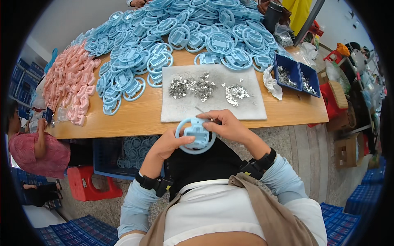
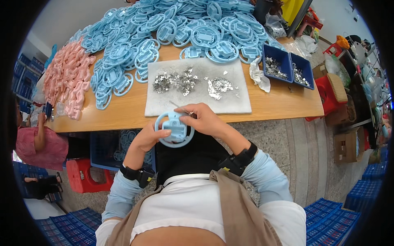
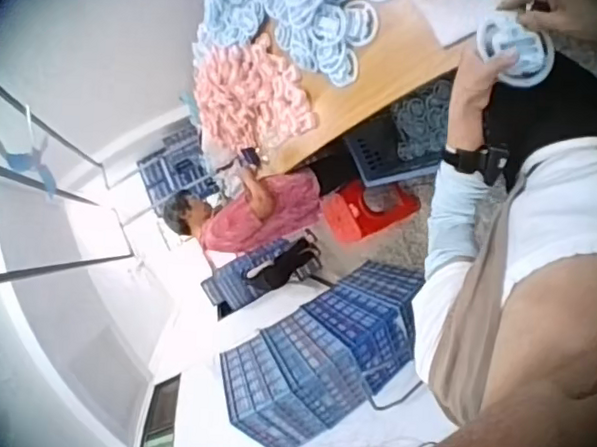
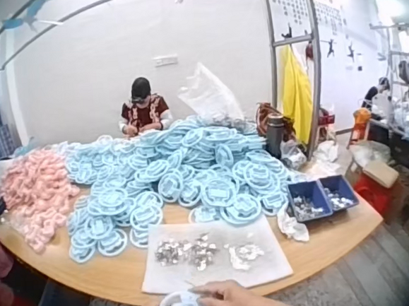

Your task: Manually assemble small metal components into plastic circular frames in a manufacturing setting.

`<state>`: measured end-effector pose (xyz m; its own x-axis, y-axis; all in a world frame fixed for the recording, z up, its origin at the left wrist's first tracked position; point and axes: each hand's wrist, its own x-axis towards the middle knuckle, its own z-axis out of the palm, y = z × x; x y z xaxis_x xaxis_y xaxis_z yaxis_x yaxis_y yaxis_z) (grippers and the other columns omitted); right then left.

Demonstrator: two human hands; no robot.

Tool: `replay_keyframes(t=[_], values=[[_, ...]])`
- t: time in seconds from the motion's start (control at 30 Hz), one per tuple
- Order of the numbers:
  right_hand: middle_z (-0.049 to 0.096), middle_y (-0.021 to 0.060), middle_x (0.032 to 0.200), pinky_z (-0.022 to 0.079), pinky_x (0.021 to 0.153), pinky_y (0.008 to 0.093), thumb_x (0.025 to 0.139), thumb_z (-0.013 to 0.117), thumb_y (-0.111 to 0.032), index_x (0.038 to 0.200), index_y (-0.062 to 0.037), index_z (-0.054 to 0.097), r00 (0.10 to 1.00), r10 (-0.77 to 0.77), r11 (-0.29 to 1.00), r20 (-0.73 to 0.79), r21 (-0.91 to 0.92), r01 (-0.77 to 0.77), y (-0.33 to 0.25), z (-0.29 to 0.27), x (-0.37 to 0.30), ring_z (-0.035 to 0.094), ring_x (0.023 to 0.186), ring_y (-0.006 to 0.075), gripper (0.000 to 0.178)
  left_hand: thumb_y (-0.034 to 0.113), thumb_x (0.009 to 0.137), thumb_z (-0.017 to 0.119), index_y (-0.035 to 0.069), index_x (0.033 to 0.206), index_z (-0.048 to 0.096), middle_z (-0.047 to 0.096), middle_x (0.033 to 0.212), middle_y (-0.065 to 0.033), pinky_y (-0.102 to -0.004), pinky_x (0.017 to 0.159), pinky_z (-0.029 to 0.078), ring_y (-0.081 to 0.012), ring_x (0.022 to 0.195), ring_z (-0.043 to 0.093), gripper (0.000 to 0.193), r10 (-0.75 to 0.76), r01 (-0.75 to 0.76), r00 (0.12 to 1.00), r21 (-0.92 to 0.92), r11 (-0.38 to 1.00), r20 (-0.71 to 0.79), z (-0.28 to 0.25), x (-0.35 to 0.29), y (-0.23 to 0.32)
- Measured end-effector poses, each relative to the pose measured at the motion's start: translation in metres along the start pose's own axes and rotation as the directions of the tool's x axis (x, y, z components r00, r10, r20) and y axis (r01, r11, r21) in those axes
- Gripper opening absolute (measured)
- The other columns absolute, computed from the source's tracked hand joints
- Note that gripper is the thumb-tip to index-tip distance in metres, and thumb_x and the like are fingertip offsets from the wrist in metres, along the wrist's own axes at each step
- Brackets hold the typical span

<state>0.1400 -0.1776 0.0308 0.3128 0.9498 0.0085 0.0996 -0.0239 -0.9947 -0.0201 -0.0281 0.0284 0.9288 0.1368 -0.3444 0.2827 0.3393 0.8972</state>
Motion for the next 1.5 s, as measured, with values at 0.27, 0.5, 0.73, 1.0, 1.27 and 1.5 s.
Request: replay_keyframes(t=[0.27,0.5,0.73,1.0,1.27,1.5], values=[[0.058,0.0143,0.083,0.047,0.068,0.0404,0.073,0.058,-0.01,0.078,-0.0028,0.064,0.891,-0.311,0.593,-0.33,-0.8,-0.09,0.015,-0.077,0.044,0.058,0.077,0.0308,0.011,0.031,0.088,0.056,0.007,0.106,0.052,0.06,0.09,-0.0021,-0.0224,0.057,0.05,-0.0103,0.073,0.061,0.03,0.073,-0.146,0.953,-0.234,0.961,-0.294,0.005,0.021,-0.004],[0.056,0.0149,0.078,0.046,0.065,0.0406,0.073,0.059,-0.011,0.074,-0.001,0.063,0.927,-0.244,0.31,-0.284,-0.929,-0.203,0.03,-0.077,0.068,0.056,0.071,0.034,0.011,0.021,0.086,0.059,0.006,0.109,0.05,0.06,0.095,-0.0066,-0.0281,0.062,0.054,-0.0161,0.081,0.063,0.028,0.197,-0.37,0.882,-0.368,0.853,-0.428,0.006,0.027,-0.017],[0.055,0.0044,0.072,0.04,0.052,0.0259,0.078,0.061,-0.01,0.079,-0.0009,0.061,0.92,-0.205,0.904,-0.335,-0.425,0.046,0.002,-0.031,0.05,0.049,0.058,0.0115,0.009,0.019,0.085,0.061,0.003,0.106,0.051,0.06,0.092,-0.006,-0.0259,0.062,0.052,-0.0131,0.079,0.061,0.028,0.136,-0.393,0.789,-0.323,0.861,-0.599,0.014,0.029,-0.021],[0.055,0.0075,0.076,0.04,0.054,0.0286,0.077,0.062,-0.009,0.081,-0.0013,0.06,0.917,-0.283,0.921,-0.281,-0.346,0.178,0.013,0.021,0.061,0.051,0.06,0.0172,0.009,0.015,0.086,0.059,0.0,0.109,0.05,0.058,0.095,-0.0071,-0.025,0.065,0.053,-0.012,0.081,0.06,0.028,0.199,-0.418,0.794,-0.279,0.865,-0.575,0.017,0.029,-0.021],[0.056,0.0106,0.079,0.044,0.058,0.0359,0.078,0.061,-0.009,0.08,-0.0032,0.059,0.877,-0.386,0.849,-0.286,-0.482,0.217,0.015,0.033,0.059,0.057,0.067,0.029,0.007,0.011,0.083,0.061,0.002,0.108,0.048,0.057,0.093,-0.0068,-0.0279,0.061,0.055,-0.0134,0.077,0.061,0.03,0.182,-0.442,0.8,-0.356,0.823,-0.572,0.015,0.03,-0.026],[0.057,0.0094,0.08,0.046,0.058,0.0372,0.078,0.06,-0.01,0.08,-0.0049,0.059,0.875,-0.43,0.782,-0.222,-0.575,0.239,0.01,0.036,0.058,0.058,0.069,0.0307,0.006,0.008,0.081,0.06,0.001,0.108,0.048,0.058,0.092,-0.0076,-0.028,0.059,0.055,-0.0146,0.076,0.062,0.03,0.165,-0.416,0.815,-0.361,0.834,-0.556,0.01,0.03,-0.027]])
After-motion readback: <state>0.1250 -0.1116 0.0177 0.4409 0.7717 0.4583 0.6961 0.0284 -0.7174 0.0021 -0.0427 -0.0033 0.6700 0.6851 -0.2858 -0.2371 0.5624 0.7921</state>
